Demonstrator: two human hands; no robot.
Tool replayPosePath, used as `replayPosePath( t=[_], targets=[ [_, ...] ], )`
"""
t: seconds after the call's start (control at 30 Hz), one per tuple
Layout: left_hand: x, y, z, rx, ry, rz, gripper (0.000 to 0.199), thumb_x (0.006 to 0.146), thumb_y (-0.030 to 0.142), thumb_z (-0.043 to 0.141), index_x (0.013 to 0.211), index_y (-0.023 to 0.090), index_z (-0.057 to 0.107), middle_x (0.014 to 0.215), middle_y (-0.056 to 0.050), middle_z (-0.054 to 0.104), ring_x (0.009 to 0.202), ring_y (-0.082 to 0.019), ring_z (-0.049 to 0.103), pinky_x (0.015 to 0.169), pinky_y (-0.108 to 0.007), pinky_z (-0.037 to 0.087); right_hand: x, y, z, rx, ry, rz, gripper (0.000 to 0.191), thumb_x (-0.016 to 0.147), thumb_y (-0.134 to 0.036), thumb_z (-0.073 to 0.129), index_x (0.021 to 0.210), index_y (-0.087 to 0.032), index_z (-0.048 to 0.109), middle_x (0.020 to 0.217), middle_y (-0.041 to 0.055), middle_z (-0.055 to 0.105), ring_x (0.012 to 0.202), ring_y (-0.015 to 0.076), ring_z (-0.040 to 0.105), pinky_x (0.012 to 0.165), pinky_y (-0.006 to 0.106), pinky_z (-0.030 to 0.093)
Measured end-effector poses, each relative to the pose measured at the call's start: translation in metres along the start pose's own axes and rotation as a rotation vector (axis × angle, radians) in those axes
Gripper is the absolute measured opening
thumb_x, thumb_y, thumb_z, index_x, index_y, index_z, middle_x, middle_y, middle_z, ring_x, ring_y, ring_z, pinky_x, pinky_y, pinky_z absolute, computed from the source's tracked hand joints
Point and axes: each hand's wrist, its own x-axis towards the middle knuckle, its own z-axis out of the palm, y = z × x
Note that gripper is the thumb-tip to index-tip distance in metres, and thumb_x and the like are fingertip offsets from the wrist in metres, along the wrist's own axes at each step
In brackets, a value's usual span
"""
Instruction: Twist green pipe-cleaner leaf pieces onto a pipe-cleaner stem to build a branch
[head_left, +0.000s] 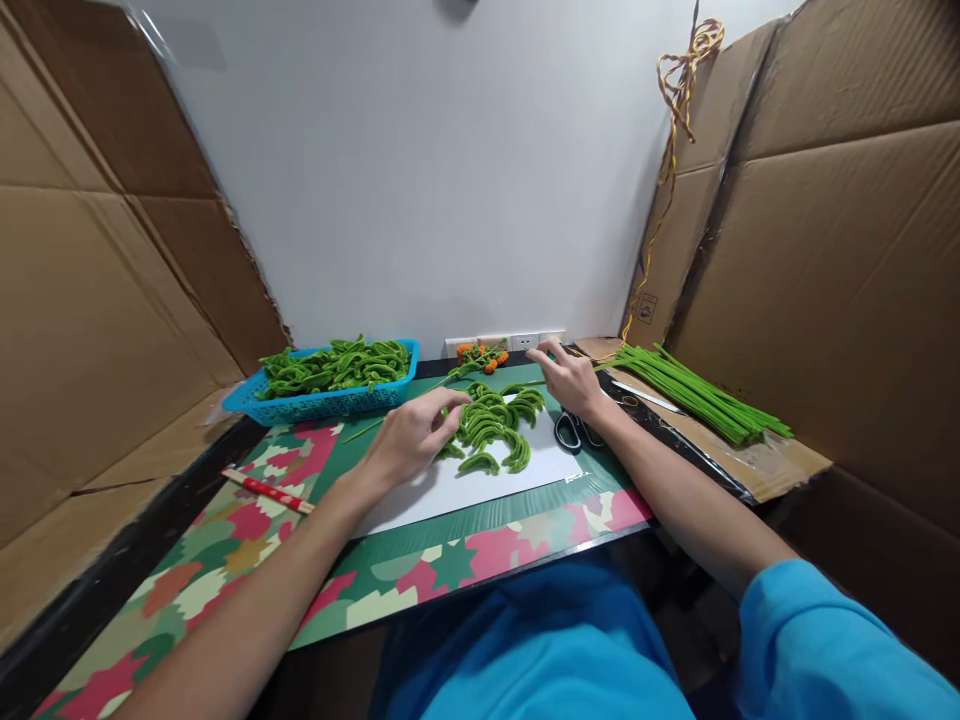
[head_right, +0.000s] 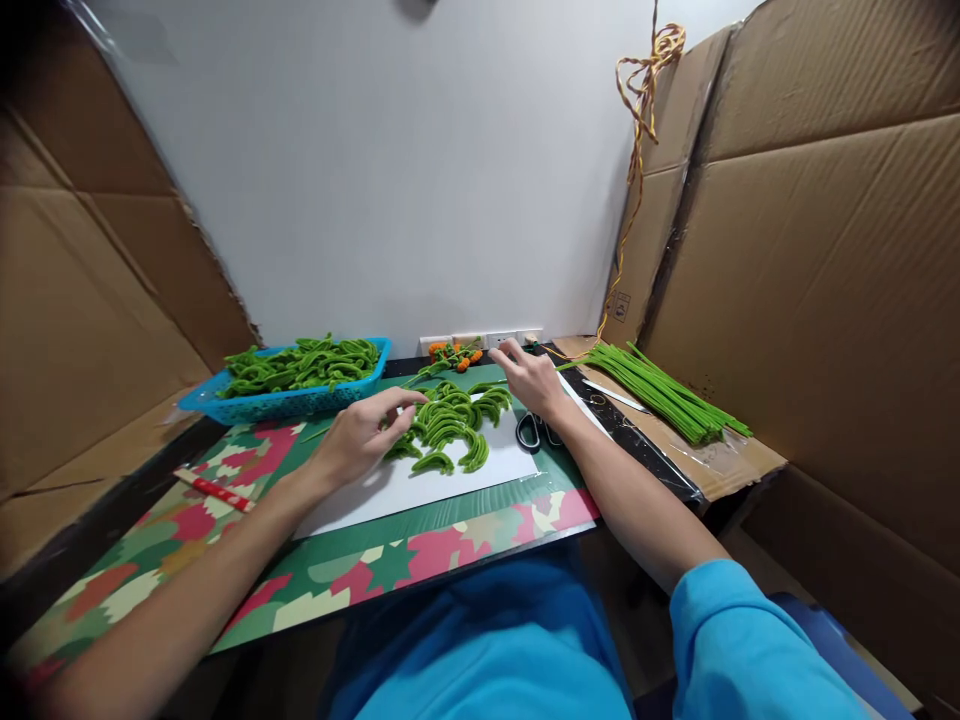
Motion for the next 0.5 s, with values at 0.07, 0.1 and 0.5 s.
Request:
replayPosePath(
  t=[0.07, 0.1, 0.5],
  targets=[
    [0.0, 0.007, 0.002, -0.033, -0.034, 0.035, 0.043, 0.105, 0.048, 0.042, 0.128, 0.023, 0.069, 0.119, -0.005, 0.076, 0.087, -0.018, 0.07, 0.076, -0.027, 0.049, 0.003, -0.017, -0.006, 0.03, 0.075, -0.053, 0.042, 0.101, -0.007, 0.044, 0.133, -0.022, 0.068, 0.123, 0.0095, 0.07, 0.068, 0.0109, 0.06, 0.056, 0.024, 0.04],
    [0.0, 0.01, 0.003, -0.039, -0.067, 0.054, 0.045, 0.106, 0.05, 0.042, 0.133, 0.024, 0.066, 0.124, -0.006, 0.074, 0.091, -0.019, 0.071, 0.079, -0.028, 0.049, 0.003, -0.026, -0.01, 0.061, 0.11, -0.079, 0.041, 0.103, -0.009, 0.044, 0.134, -0.022, 0.068, 0.122, 0.0095, 0.071, 0.067, 0.0099, 0.059, 0.057, 0.023, 0.041],
    [-0.001, 0.002, 0.002, 0.086, -0.021, 0.047, 0.036, 0.106, 0.043, 0.043, 0.107, 0.023, 0.073, 0.1, -0.007, 0.079, 0.086, -0.022, 0.072, 0.071, -0.028, 0.045, 0.006, -0.057, -0.032, 0.558, -0.08, -0.052, 0.038, 0.102, -0.054, 0.061, 0.13, -0.031, 0.073, 0.126, 0.0081, 0.072, 0.08, 0.0173, 0.065, 0.071, 0.029, 0.047]
  ],
)
